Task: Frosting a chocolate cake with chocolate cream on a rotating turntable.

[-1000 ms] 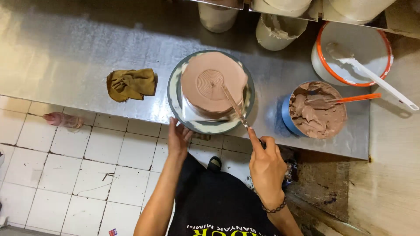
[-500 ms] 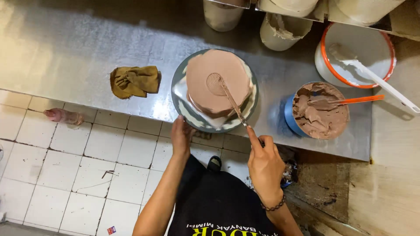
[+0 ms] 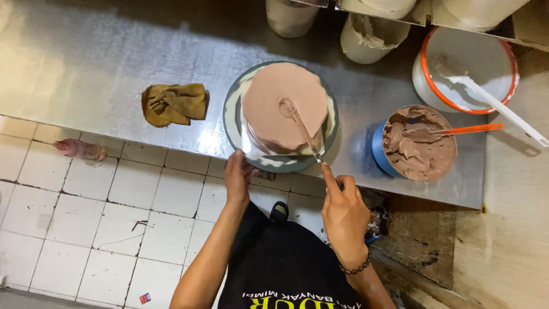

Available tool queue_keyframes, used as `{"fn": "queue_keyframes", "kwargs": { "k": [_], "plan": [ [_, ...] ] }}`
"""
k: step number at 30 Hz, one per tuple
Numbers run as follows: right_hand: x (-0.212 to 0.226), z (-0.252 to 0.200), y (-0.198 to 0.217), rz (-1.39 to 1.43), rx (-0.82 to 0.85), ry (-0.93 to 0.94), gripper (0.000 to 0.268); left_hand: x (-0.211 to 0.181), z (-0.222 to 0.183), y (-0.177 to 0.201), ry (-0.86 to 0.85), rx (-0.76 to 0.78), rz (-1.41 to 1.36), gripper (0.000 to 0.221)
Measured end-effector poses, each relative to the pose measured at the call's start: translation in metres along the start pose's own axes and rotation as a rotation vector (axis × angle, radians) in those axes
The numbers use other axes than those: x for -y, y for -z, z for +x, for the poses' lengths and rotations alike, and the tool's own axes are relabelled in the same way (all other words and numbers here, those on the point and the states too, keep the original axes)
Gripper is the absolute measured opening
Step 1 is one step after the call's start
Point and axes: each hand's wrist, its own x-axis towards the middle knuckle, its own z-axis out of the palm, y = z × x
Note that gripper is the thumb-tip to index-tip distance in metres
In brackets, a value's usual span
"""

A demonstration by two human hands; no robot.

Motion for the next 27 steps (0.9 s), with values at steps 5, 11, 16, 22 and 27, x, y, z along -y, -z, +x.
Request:
{"fn": "queue_keyframes", "kwargs": {
  "k": [5, 11, 16, 22, 27],
  "plan": [
    [0.000, 0.001, -0.001, 0.002, -0.006, -0.002, 0.054, 0.010, -0.020, -0.009, 0.143, 0.183, 0.133, 0.031],
    [-0.001, 0.001, -0.002, -0.002, -0.021, 0.009, 0.056, -0.014, -0.001, 0.001, 0.204, 0.291, 0.312, 0.056],
    [0.000, 0.001, 0.001, 0.033, -0.012, 0.010, 0.054, 0.017, 0.003, -0.005, -0.042, -0.102, 0.248, 0.044],
    [-0.002, 0.004, 0.001, 0.077, -0.015, 0.012, 0.053, 0.066, -0.039, -0.013, 0.361, 0.717, 0.418, 0.062],
    [-0.001, 0.004, 0.002, 0.066, -0.024, 0.025, 0.053, 0.080, -0.040, -0.003, 0.391, 0.720, 0.465, 0.059]
  ]
}}
